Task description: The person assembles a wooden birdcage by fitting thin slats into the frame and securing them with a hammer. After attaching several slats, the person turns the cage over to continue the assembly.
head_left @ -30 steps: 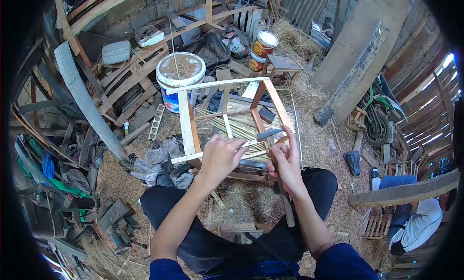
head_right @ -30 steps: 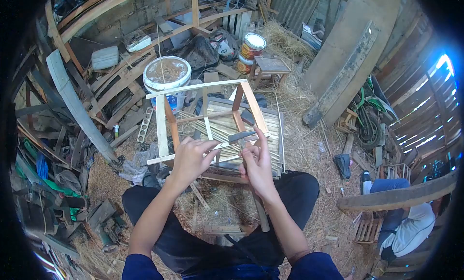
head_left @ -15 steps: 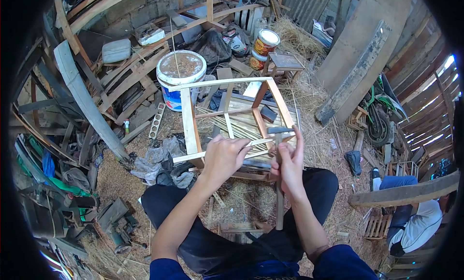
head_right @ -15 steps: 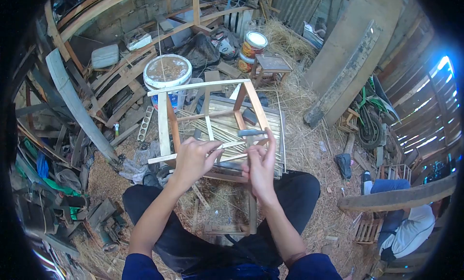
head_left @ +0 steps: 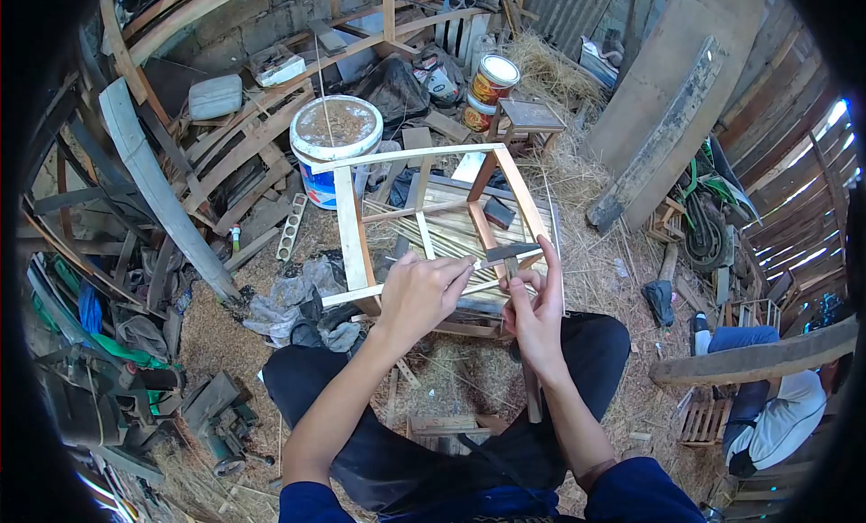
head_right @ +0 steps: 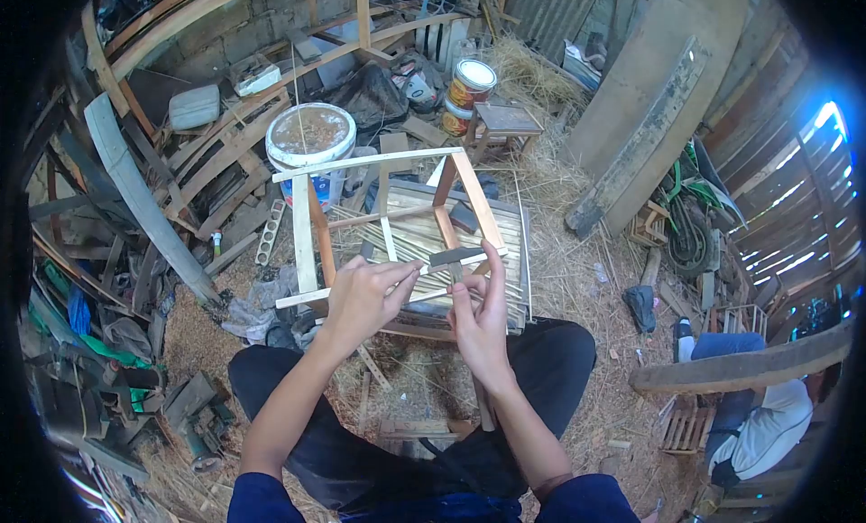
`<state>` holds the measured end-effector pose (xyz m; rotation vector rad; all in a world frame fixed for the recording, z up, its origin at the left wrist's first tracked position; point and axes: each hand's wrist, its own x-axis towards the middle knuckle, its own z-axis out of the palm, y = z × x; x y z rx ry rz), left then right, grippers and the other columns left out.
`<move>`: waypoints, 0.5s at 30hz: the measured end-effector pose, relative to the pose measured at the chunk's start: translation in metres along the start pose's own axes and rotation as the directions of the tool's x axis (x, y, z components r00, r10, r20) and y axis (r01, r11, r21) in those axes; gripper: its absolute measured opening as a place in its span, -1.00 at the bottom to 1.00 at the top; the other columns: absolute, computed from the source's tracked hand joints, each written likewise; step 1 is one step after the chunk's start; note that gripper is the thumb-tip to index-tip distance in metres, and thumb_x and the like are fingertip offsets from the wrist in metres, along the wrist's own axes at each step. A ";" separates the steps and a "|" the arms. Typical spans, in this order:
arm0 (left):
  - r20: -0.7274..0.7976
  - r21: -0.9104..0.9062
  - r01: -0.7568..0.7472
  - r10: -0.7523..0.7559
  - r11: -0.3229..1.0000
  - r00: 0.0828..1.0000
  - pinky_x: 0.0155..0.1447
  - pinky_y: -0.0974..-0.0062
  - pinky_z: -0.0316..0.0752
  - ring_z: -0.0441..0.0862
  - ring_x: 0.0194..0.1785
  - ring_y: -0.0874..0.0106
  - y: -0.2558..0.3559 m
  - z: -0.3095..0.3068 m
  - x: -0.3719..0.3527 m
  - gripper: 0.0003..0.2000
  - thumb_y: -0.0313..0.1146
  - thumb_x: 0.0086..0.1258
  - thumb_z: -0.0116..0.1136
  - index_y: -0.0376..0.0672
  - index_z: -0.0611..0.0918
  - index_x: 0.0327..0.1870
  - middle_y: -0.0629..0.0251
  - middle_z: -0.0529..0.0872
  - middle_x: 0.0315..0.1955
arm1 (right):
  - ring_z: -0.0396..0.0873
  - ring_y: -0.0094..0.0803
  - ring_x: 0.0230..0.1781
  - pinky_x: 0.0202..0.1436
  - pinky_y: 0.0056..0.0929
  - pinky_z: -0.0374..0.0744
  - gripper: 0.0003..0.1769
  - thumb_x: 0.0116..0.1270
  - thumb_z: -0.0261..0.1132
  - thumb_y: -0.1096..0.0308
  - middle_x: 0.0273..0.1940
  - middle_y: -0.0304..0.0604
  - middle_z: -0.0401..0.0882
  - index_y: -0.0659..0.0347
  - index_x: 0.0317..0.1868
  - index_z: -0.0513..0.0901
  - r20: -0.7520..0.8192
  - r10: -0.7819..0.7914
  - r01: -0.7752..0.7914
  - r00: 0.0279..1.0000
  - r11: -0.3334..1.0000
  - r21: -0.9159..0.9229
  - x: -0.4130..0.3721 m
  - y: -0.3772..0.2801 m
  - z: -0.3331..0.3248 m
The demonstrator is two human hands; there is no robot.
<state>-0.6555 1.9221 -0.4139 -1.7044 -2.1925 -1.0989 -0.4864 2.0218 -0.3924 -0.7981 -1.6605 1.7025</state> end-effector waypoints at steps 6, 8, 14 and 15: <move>0.055 0.033 0.010 -0.012 0.999 0.998 -0.16 0.30 0.48 0.81 -0.31 0.32 0.003 -0.002 0.003 -0.82 -0.25 0.54 0.35 -0.07 0.89 -0.05 0.31 0.93 -0.22 | 0.56 -0.48 -0.32 -0.20 -0.44 0.55 -0.32 0.68 0.19 0.48 -0.11 -0.12 0.62 0.16 0.72 0.23 0.116 -0.293 0.314 0.949 0.855 -0.413 0.006 0.004 -0.006; 0.072 0.023 0.019 -0.020 1.000 0.997 -0.16 0.30 0.49 0.82 -0.29 0.32 0.003 -0.002 0.003 -0.82 -0.25 0.55 0.34 -0.07 0.89 -0.05 0.30 0.93 -0.21 | 0.57 -0.47 -0.31 -0.20 -0.44 0.56 -0.33 0.67 0.19 0.49 -0.13 -0.10 0.62 0.18 0.71 0.25 0.111 -0.309 0.327 0.945 0.852 -0.409 0.005 -0.013 -0.005; 0.044 -0.010 -0.003 0.003 1.000 0.999 -0.18 0.29 0.48 0.85 -0.25 0.32 0.004 -0.003 0.001 -0.84 -0.26 0.54 0.34 -0.07 0.88 -0.07 0.29 0.93 -0.16 | 0.76 -0.13 -0.17 -0.06 -0.19 0.67 -0.31 0.58 0.23 0.58 0.00 0.14 0.74 0.20 0.67 0.33 0.195 -0.465 0.498 0.863 0.727 -0.473 0.009 -0.019 -0.001; 0.047 -0.005 -0.005 0.005 1.000 0.999 -0.17 0.29 0.48 0.85 -0.24 0.32 0.004 -0.003 0.003 -0.84 -0.26 0.54 0.34 -0.07 0.88 -0.06 0.30 0.93 -0.16 | 0.80 0.05 -0.12 0.00 -0.10 0.69 -0.28 0.53 0.26 0.60 0.06 0.22 0.75 0.22 0.67 0.35 0.337 -0.333 0.473 0.881 0.665 -0.579 0.011 -0.029 -0.004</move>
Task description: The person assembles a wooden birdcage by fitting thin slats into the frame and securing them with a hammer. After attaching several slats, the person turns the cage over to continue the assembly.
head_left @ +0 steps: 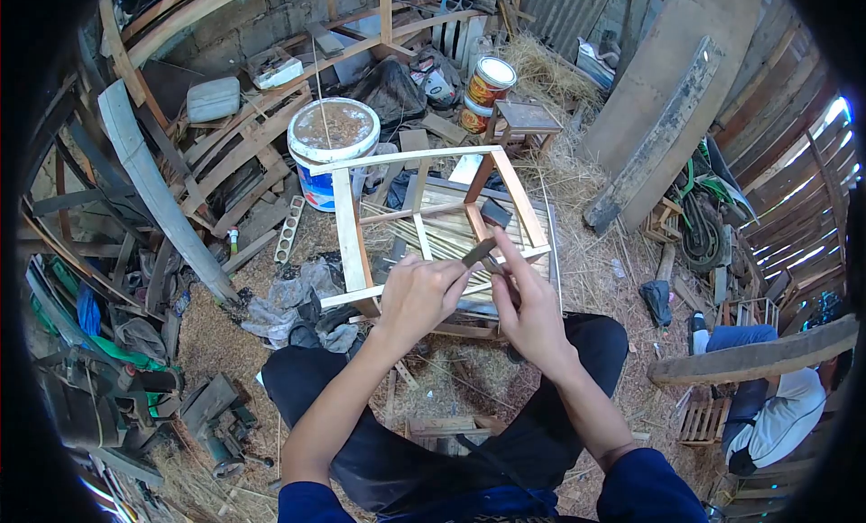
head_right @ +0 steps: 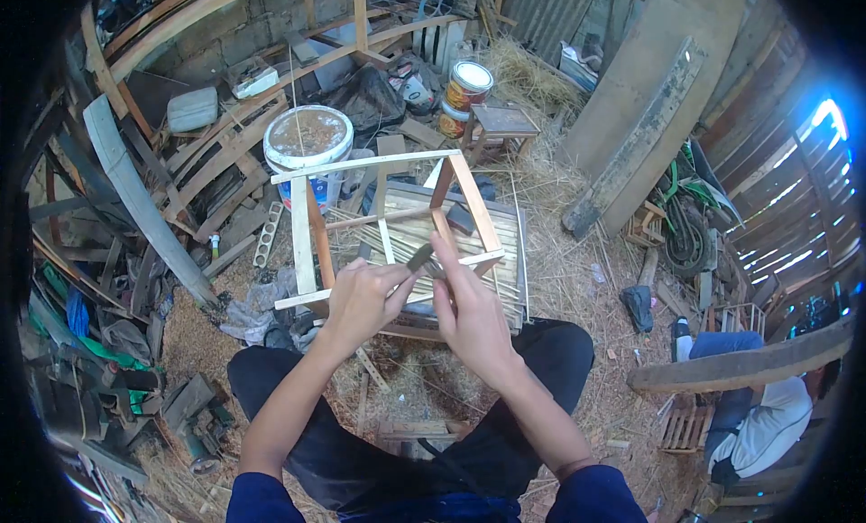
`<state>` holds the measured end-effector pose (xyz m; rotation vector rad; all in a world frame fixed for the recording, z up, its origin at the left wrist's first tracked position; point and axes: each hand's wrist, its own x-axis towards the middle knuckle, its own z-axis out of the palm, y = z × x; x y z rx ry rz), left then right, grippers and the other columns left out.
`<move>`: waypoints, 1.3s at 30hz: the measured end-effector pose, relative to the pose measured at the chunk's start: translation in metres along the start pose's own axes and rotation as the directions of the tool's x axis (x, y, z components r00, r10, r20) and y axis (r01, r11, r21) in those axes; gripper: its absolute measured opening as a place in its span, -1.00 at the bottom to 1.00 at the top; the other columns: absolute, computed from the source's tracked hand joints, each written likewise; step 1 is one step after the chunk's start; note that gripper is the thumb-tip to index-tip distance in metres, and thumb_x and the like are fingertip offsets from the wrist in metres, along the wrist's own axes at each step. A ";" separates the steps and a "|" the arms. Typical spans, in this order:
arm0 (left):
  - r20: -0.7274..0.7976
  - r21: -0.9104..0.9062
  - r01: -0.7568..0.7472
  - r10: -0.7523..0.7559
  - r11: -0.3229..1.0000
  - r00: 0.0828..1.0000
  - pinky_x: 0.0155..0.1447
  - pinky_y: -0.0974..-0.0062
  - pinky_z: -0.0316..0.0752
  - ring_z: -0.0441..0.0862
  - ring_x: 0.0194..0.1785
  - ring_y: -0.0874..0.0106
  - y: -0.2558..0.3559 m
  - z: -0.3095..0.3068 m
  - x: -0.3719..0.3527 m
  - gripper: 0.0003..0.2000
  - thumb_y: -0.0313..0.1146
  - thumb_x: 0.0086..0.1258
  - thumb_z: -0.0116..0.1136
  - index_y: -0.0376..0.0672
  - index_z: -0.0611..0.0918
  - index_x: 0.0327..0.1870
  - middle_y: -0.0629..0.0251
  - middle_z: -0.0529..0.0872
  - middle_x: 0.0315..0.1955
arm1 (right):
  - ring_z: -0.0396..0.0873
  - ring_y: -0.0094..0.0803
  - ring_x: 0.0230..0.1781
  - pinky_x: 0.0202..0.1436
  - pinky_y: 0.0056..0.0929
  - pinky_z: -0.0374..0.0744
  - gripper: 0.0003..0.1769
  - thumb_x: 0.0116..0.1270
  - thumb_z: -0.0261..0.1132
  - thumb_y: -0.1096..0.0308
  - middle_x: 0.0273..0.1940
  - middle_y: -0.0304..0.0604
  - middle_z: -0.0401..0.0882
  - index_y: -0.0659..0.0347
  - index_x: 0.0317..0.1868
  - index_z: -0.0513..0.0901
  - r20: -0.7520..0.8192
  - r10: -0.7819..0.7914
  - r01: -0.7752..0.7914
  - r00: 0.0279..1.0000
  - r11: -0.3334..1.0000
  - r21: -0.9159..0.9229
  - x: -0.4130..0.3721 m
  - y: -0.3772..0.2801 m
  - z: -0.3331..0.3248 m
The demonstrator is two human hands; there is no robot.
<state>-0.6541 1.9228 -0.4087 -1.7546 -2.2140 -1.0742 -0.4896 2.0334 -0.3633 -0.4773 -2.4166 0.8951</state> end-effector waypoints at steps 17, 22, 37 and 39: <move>-0.006 -0.018 -0.014 0.014 1.000 1.000 -0.10 0.30 0.54 0.86 -0.20 0.31 0.000 0.003 -0.002 -0.84 -0.31 0.54 0.33 -0.10 0.87 -0.03 0.26 0.93 -0.15 | 0.77 -0.21 -0.23 -0.19 -0.30 0.69 -0.32 0.50 0.30 0.63 0.03 0.09 0.78 0.17 0.60 0.46 -0.202 -0.025 0.037 0.979 0.998 0.055 -0.005 0.001 0.004; -0.030 -0.044 -0.014 0.013 0.999 0.999 -0.11 0.29 0.54 0.85 -0.22 0.30 -0.001 0.006 -0.001 -0.84 -0.31 0.53 0.34 -0.12 0.87 -0.04 0.23 0.92 -0.17 | 0.82 -0.03 -0.19 -0.13 -0.24 0.72 -0.26 0.48 0.32 0.62 0.11 0.17 0.78 0.11 0.64 0.42 -0.331 -0.084 0.096 0.940 0.995 0.020 -0.005 -0.001 -0.008; 0.040 0.016 -0.032 0.031 0.999 0.999 -0.11 0.32 0.52 0.84 -0.22 0.31 -0.001 0.005 -0.002 -0.82 -0.33 0.52 0.34 -0.13 0.86 0.00 0.24 0.92 -0.15 | 0.80 0.13 -0.18 -0.15 -0.07 0.71 -0.29 0.50 0.34 0.56 0.03 0.15 0.79 0.06 0.62 0.45 -0.065 -0.023 0.020 0.998 0.998 -0.054 -0.003 -0.003 -0.010; -0.049 -0.026 -0.060 0.059 0.998 0.997 -0.10 0.32 0.51 0.85 -0.21 0.31 -0.002 0.010 -0.002 -0.82 -0.33 0.52 0.34 -0.14 0.86 0.00 0.24 0.92 -0.15 | 0.80 0.11 -0.20 -0.17 -0.09 0.71 -0.29 0.50 0.34 0.56 0.05 0.14 0.78 0.05 0.62 0.46 -0.215 -0.105 0.100 0.971 0.994 -0.033 0.002 -0.006 -0.014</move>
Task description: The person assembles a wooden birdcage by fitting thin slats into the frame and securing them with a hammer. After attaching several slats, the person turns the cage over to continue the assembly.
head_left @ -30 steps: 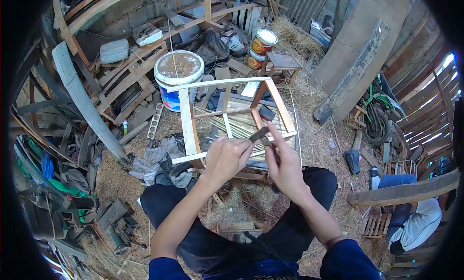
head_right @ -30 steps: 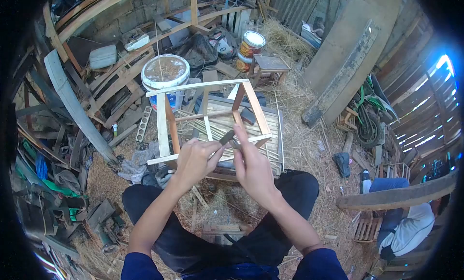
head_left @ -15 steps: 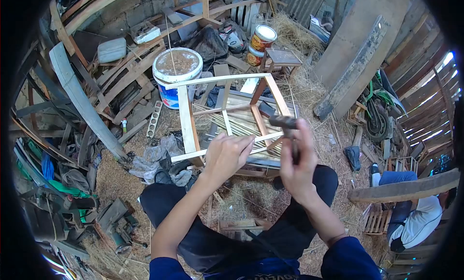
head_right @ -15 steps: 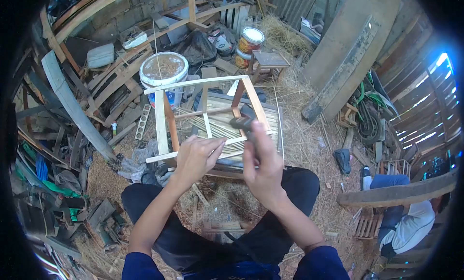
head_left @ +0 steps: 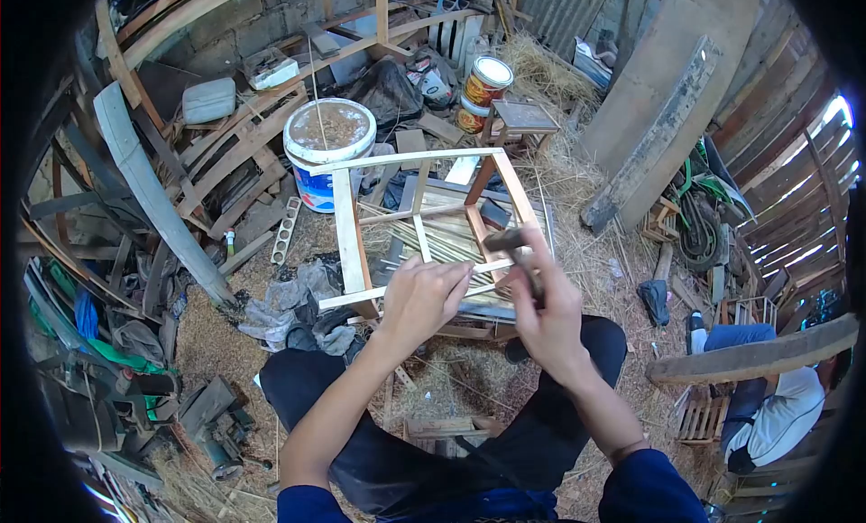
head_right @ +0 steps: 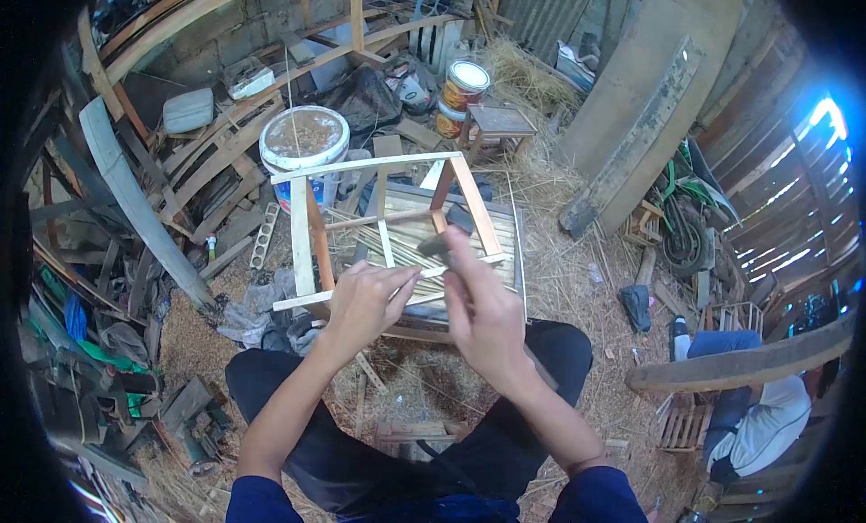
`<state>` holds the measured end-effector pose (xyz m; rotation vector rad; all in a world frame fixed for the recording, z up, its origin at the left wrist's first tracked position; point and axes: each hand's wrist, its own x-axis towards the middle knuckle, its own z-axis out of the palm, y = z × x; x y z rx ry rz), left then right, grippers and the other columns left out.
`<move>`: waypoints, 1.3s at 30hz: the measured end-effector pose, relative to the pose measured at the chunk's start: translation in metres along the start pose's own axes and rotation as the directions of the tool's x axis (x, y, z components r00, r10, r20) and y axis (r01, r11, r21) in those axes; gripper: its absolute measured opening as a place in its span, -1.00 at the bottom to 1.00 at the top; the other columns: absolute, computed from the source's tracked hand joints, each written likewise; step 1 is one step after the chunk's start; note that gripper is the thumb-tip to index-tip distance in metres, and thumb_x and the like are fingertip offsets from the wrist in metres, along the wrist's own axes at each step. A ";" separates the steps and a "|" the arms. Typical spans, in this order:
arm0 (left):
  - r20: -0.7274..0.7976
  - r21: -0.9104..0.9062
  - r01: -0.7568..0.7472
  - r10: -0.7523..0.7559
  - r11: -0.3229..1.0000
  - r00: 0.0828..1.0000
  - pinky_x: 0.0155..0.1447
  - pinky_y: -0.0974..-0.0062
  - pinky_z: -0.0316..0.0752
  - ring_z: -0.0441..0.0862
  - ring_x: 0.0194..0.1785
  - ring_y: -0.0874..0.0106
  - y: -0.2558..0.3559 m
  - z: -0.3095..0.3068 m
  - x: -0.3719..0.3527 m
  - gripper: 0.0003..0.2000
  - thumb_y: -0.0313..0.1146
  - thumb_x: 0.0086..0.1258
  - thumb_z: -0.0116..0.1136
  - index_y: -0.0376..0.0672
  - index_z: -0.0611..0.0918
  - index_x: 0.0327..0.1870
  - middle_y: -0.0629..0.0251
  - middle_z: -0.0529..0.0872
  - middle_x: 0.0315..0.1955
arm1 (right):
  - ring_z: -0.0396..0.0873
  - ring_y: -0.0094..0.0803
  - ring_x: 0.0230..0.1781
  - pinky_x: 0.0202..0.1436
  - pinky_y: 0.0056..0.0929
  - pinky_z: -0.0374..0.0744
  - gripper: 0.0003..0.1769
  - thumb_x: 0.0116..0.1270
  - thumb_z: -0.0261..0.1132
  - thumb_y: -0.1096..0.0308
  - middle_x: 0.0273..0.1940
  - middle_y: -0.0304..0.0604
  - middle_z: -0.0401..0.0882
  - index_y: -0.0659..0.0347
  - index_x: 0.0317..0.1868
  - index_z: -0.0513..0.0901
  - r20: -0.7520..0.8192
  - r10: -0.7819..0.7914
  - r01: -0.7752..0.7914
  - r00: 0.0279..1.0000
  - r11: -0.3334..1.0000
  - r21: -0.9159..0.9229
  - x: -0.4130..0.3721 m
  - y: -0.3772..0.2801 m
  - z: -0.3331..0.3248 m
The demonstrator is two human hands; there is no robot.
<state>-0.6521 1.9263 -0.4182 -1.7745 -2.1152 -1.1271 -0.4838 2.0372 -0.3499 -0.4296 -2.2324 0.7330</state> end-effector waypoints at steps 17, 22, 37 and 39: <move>0.064 0.006 0.021 -0.021 1.000 0.998 -0.07 0.28 0.50 0.85 -0.15 0.31 0.002 -0.004 0.006 -0.81 -0.33 0.54 0.30 -0.15 0.84 0.03 0.19 0.91 -0.15 | 0.80 -0.14 -0.32 -0.33 -0.24 0.66 -0.33 0.44 0.36 0.63 -0.02 0.03 0.82 0.08 0.54 0.56 -0.023 -0.101 0.101 0.995 0.995 0.002 0.005 0.012 0.005; 0.043 -0.007 0.016 -0.016 1.000 0.999 -0.05 0.26 0.51 0.84 -0.15 0.29 0.004 -0.001 0.002 -0.80 -0.34 0.54 0.29 -0.17 0.84 0.03 0.19 0.91 -0.15 | 0.75 0.00 -0.36 -0.29 -0.21 0.68 -0.35 0.39 0.41 0.62 -0.13 0.04 0.77 0.06 0.47 0.62 0.224 0.068 -0.023 0.972 0.981 -0.195 -0.004 0.003 0.006; 0.088 0.033 0.053 -0.055 0.998 0.995 0.06 0.21 0.61 0.83 -0.16 0.17 0.004 -0.008 0.003 -0.72 -0.31 0.53 0.32 -0.24 0.80 0.13 0.07 0.88 -0.22 | 0.83 -0.13 -0.22 -0.19 -0.25 0.74 -0.32 0.46 0.34 0.64 -0.02 0.08 0.80 0.08 0.56 0.53 -0.163 -0.005 -0.005 0.987 0.998 -0.060 0.004 0.001 -0.003; 0.109 0.066 0.073 -0.080 0.995 0.991 0.05 0.18 0.62 0.82 -0.16 0.14 0.004 -0.010 0.003 -0.71 -0.28 0.53 0.34 -0.25 0.79 0.12 0.04 0.88 -0.23 | 0.82 -0.13 -0.24 -0.21 -0.25 0.73 -0.32 0.46 0.34 0.63 -0.05 0.07 0.80 0.07 0.56 0.54 -0.118 0.017 -0.027 0.993 0.996 -0.082 0.004 0.002 -0.007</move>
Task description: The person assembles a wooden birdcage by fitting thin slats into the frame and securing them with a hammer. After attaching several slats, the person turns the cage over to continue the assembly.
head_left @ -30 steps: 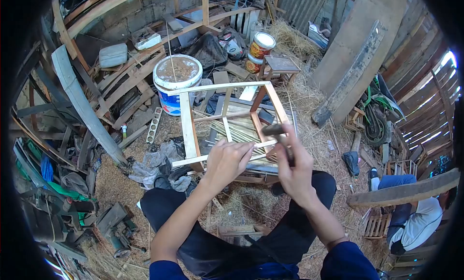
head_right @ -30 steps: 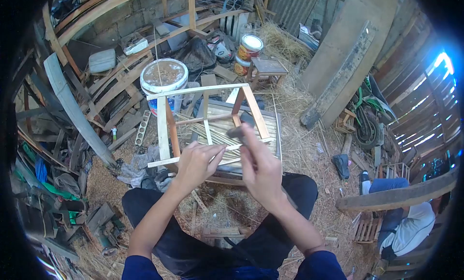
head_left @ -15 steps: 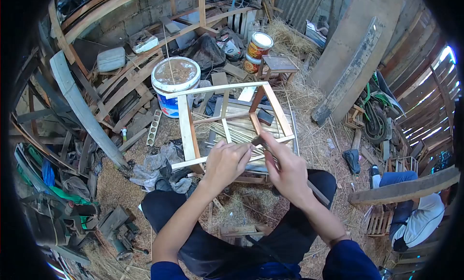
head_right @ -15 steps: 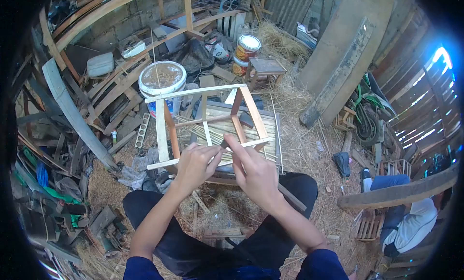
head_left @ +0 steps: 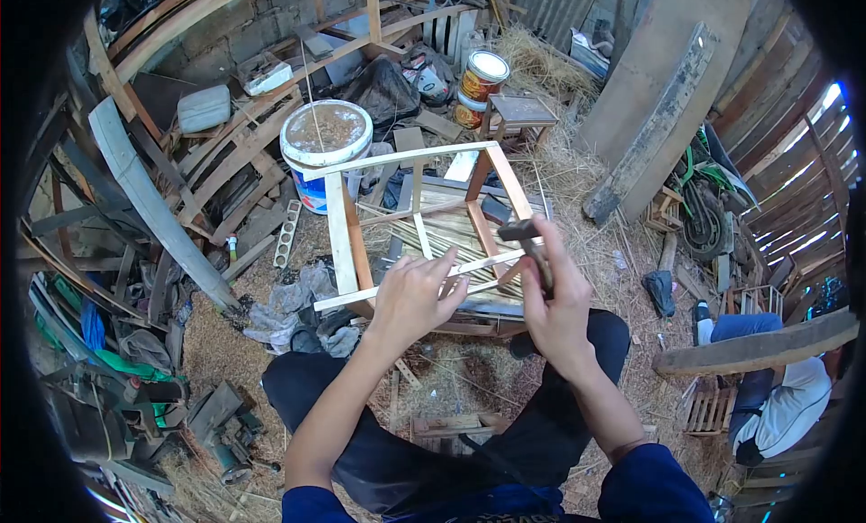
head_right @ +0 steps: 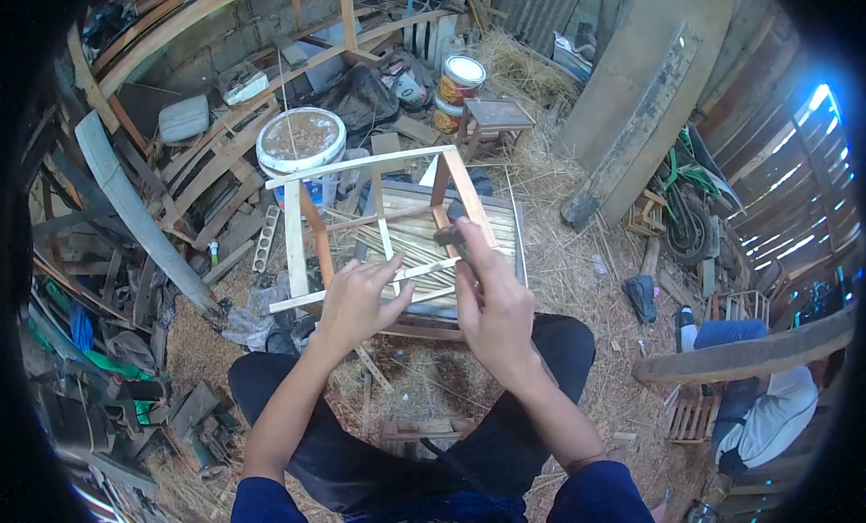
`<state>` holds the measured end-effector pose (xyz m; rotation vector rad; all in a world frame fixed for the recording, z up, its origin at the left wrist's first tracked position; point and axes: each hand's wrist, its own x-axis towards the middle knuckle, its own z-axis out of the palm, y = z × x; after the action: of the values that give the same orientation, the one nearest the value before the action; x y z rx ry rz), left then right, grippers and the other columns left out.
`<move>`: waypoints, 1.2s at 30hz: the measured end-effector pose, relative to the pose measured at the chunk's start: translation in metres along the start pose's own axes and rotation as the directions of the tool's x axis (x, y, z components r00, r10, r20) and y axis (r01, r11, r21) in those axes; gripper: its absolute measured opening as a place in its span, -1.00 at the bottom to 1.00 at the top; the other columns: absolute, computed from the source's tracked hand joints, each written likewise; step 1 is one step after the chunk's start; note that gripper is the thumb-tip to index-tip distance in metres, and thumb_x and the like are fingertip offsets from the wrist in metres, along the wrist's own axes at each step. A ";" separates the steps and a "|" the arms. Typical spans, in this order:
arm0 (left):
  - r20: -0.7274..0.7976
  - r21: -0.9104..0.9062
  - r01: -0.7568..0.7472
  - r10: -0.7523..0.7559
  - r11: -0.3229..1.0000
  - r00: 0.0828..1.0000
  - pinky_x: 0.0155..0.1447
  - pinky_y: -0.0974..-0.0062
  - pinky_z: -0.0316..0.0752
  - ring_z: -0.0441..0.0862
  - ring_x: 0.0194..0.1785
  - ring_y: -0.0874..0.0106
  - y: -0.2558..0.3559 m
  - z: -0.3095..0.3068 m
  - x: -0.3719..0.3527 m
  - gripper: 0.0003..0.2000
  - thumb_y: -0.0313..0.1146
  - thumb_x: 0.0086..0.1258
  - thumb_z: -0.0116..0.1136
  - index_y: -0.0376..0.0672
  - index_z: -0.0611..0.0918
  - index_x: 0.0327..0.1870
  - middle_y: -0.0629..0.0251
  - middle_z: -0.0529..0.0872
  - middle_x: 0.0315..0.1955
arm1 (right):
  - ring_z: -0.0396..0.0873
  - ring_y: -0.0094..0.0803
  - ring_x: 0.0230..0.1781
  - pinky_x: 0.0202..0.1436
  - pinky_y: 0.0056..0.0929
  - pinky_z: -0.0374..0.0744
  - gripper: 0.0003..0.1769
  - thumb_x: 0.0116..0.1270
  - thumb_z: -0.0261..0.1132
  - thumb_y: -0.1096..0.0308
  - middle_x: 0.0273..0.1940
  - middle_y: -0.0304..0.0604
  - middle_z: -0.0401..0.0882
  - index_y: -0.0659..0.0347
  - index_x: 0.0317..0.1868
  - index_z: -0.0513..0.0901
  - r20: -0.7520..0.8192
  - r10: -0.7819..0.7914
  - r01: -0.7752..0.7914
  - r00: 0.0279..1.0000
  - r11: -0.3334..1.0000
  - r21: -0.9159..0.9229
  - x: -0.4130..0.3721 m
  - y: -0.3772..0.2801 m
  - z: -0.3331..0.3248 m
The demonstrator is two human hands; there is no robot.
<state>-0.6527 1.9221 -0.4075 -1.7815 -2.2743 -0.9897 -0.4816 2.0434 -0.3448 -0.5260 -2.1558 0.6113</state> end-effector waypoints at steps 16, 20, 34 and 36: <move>0.063 0.008 0.002 -0.003 1.000 0.998 -0.13 0.10 0.64 0.80 -0.24 0.09 -0.007 0.009 0.003 -0.78 -0.19 0.54 0.36 -0.17 0.75 -0.10 0.10 0.80 -0.36 | 0.84 -0.04 -0.15 -0.07 -0.16 0.74 -0.38 0.54 0.31 0.55 0.08 0.14 0.79 0.15 0.57 0.50 0.091 0.021 -0.034 0.996 0.990 0.140 -0.018 0.004 0.026; 0.050 0.005 0.009 -0.009 1.000 0.999 -0.16 0.12 0.64 0.79 -0.26 0.10 -0.008 0.011 0.005 -0.78 -0.18 0.53 0.36 -0.16 0.74 -0.11 0.12 0.79 -0.38 | 0.86 -0.06 -0.04 -0.02 -0.15 0.77 -0.40 0.56 0.28 0.56 0.16 0.15 0.79 0.20 0.58 0.47 0.201 0.091 -0.110 0.975 0.991 0.082 -0.010 -0.003 0.013; 0.021 -0.026 -0.003 0.004 1.000 1.000 -0.19 0.12 0.62 0.79 -0.29 0.10 -0.005 0.010 0.003 -0.78 -0.16 0.54 0.34 -0.13 0.75 -0.10 0.13 0.79 -0.41 | 0.83 0.02 -0.14 -0.12 -0.16 0.75 -0.36 0.50 0.33 0.58 0.07 0.12 0.78 0.11 0.56 0.49 0.255 0.051 -0.056 0.966 0.998 0.012 -0.012 0.003 0.016; 0.016 -0.035 -0.022 0.023 0.999 1.000 -0.18 0.12 0.63 0.79 -0.28 0.10 -0.005 0.012 0.003 -0.79 -0.16 0.55 0.33 -0.12 0.75 -0.12 0.12 0.79 -0.40 | 0.85 -0.04 -0.13 -0.12 -0.20 0.76 -0.37 0.49 0.33 0.61 0.10 0.11 0.79 0.14 0.53 0.52 0.280 0.072 -0.071 0.957 0.997 -0.012 -0.009 -0.002 0.011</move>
<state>-0.6546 1.9304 -0.4180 -1.8314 -2.2550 -1.0212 -0.4857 2.0341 -0.3552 -0.5472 -2.4121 0.7625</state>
